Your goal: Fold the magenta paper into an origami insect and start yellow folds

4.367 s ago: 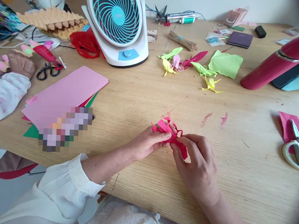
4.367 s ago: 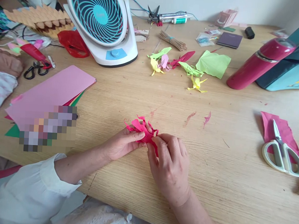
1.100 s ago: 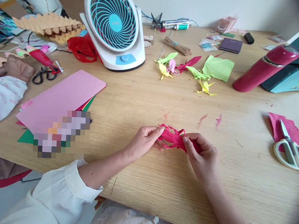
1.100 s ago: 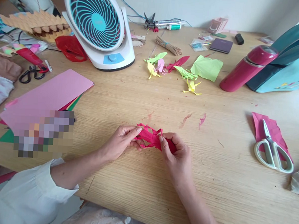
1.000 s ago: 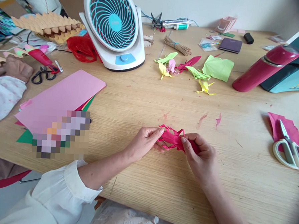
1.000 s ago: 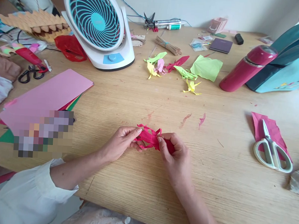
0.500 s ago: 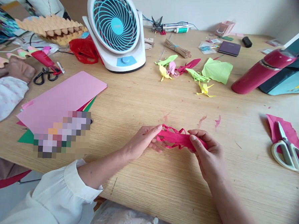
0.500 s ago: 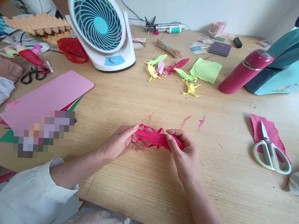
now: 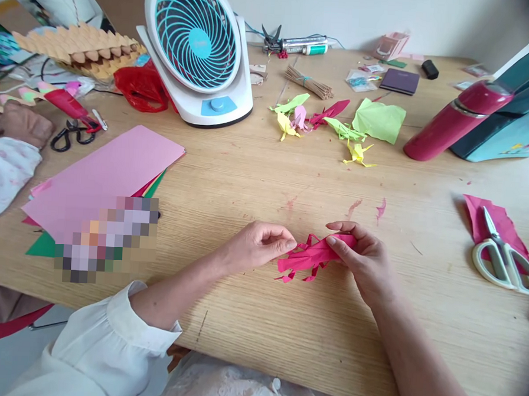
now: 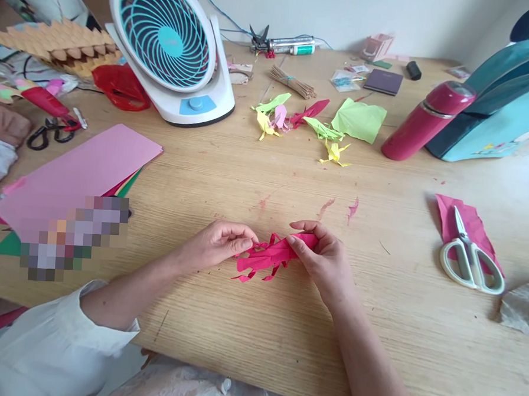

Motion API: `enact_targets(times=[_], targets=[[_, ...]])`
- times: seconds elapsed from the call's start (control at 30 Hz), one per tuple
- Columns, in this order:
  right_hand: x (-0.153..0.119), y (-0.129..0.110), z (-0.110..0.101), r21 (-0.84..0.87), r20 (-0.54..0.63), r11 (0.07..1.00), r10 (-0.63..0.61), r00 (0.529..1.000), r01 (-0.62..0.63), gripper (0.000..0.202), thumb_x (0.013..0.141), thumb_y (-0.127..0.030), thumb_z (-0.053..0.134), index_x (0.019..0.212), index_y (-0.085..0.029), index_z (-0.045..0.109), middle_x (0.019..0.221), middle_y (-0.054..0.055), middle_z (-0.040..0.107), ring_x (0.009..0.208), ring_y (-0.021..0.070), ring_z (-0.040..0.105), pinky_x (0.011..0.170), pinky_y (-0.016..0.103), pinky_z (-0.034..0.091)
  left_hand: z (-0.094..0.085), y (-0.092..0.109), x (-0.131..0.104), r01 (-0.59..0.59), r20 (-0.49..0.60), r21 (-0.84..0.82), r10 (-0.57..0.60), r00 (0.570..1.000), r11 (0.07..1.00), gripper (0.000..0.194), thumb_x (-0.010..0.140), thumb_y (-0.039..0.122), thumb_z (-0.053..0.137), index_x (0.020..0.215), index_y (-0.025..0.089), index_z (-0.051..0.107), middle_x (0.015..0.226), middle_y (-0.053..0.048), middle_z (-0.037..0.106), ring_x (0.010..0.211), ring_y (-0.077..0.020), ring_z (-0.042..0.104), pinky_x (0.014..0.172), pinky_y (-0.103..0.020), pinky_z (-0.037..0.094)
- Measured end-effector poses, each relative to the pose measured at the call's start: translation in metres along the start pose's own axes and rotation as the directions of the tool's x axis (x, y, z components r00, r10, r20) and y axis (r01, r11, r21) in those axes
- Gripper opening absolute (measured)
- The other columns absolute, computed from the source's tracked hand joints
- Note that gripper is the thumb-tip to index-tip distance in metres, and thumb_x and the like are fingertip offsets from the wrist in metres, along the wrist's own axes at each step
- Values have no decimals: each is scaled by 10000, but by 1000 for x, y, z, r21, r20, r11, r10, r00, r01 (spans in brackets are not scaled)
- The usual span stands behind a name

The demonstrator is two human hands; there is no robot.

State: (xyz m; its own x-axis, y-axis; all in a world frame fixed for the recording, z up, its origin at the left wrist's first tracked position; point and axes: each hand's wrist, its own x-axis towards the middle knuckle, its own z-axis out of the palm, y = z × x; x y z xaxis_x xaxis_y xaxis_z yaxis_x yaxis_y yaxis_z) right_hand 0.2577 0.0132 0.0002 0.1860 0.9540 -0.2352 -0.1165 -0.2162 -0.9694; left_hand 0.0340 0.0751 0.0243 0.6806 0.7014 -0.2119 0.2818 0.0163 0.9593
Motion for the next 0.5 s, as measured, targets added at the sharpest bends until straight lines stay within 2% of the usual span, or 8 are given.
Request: enact_targets(times=[0.13, 0.23, 0.33, 0.43, 0.5], targets=[[4, 1, 1, -89, 36, 995, -33, 999, 36, 466, 728, -460, 802, 1084, -191, 667, 671, -26, 632, 560, 105, 555, 516, 223, 459, 2, -5, 1, 17, 23, 161, -21, 1000, 987, 357, 900, 443, 563, 807, 126, 699, 676, -20, 646, 589, -107, 516, 536, -212, 356], [5, 2, 2, -87, 45, 995, -53, 998, 56, 465, 787, -474, 745, 1152, -204, 646, 764, 8, 681, 623, 129, 604, 554, 246, 488, 3, -8, 2, 22, -32, 312, -13, 999, 950, 311, 890, 376, 561, 773, 131, 710, 645, -6, 650, 572, -99, 508, 526, -208, 330], [6, 3, 1, -119, -29, 989, -93, 995, 89, 467, 815, -459, 717, 1205, -223, 619, 846, 24, 704, 637, 132, 611, 551, 254, 485, 2, -10, 2, 17, -71, 417, 14, 997, 909, 293, 887, 345, 557, 750, 145, 721, 619, 14, 634, 565, -92, 497, 525, -208, 306], [7, 4, -3, -167, -119, 978, -148, 982, 127, 403, 836, -431, 694, 1180, -236, 617, 953, 40, 709, 651, 124, 601, 563, 255, 475, 0, -12, 2, 16, -57, 425, 8, 998, 905, 276, 894, 316, 541, 768, 155, 727, 629, 18, 648, 574, -96, 520, 528, -211, 301], [9, 5, -7, -194, -147, 969, -182, 972, 152, 346, 848, -409, 679, 1145, -239, 628, 948, 34, 699, 642, 116, 585, 564, 252, 458, -1, -13, 2, 19, -55, 425, 4, 999, 905, 262, 889, 299, 540, 770, 159, 728, 638, 18, 661, 579, -99, 533, 528, -213, 296]])
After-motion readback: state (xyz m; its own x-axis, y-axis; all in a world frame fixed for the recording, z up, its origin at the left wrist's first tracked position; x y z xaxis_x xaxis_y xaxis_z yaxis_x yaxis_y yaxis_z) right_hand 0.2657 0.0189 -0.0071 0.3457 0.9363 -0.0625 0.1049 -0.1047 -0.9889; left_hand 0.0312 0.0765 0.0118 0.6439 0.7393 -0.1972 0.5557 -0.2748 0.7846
